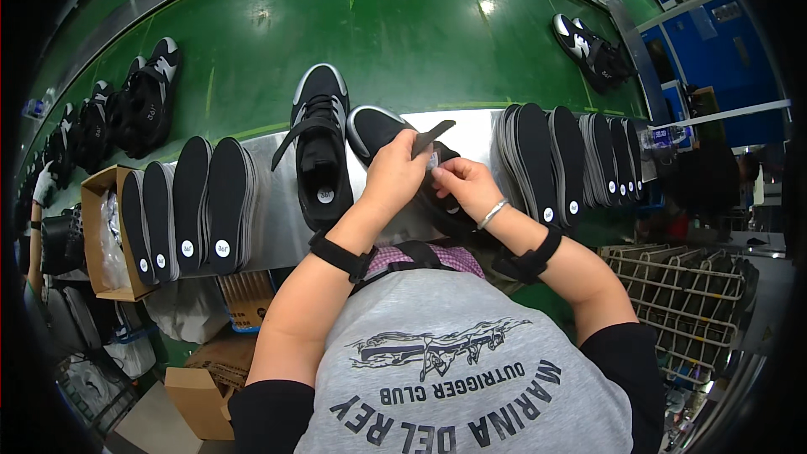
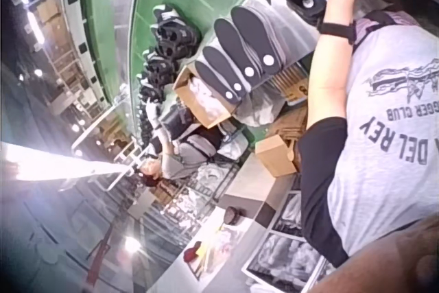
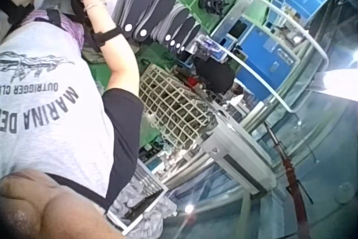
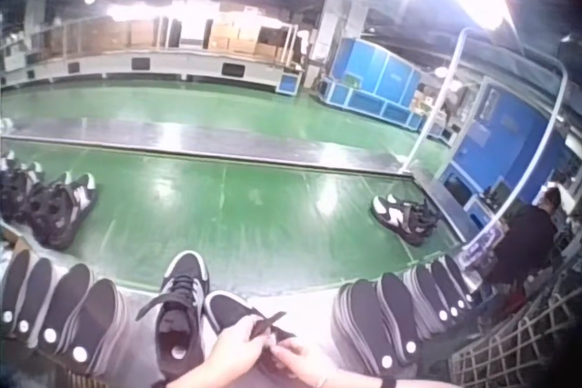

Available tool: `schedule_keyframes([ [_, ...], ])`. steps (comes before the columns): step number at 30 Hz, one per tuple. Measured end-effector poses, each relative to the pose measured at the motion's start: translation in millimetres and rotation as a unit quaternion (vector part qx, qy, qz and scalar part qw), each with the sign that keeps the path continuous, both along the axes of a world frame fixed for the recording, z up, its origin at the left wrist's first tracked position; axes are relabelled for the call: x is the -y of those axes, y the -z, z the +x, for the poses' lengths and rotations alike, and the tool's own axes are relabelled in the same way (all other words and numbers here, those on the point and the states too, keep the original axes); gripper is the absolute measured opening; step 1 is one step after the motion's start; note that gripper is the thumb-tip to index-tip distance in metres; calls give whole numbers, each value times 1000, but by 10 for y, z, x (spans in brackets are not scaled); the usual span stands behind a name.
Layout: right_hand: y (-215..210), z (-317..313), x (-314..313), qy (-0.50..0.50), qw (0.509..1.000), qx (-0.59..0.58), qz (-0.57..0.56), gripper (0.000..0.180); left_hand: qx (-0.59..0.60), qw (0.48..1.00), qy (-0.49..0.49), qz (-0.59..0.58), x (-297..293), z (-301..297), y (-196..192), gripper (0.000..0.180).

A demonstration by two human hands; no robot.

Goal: Insert insoles into finished shoe uppers at a factory workstation.

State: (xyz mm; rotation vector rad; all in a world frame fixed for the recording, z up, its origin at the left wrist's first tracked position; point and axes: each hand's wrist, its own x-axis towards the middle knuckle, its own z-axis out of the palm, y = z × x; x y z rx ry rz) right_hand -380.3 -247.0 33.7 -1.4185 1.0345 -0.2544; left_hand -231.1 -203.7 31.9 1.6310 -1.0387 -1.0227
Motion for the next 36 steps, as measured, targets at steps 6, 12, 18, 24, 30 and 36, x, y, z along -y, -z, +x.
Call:
schedule_keyframes([
  [6,-68,-71,33,39,996,53,56,20,-16,999,-18,-35,37,17,92,21],
  [12,-547,-331,121,-5,976,198,85,14,-47,999,8,-15,-3,-15,85,29],
  [18,-631,-347,-48,-148,942,-19,-300,12,143,971,11,-189,-344,-9,-545,47],
  [24,-673,-124,-242,-243,911,-40,-329,13,-136,980,144,19,-670,218,-602,11],
  [30,-400,-408,-280,-418,800,-180,-391,38,-3,985,-170,-19,-1288,1365,-830,15],
  [36,-331,-140,-257,-563,705,-372,-217,40,528,632,-501,266,-2757,3561,-581,41],
])
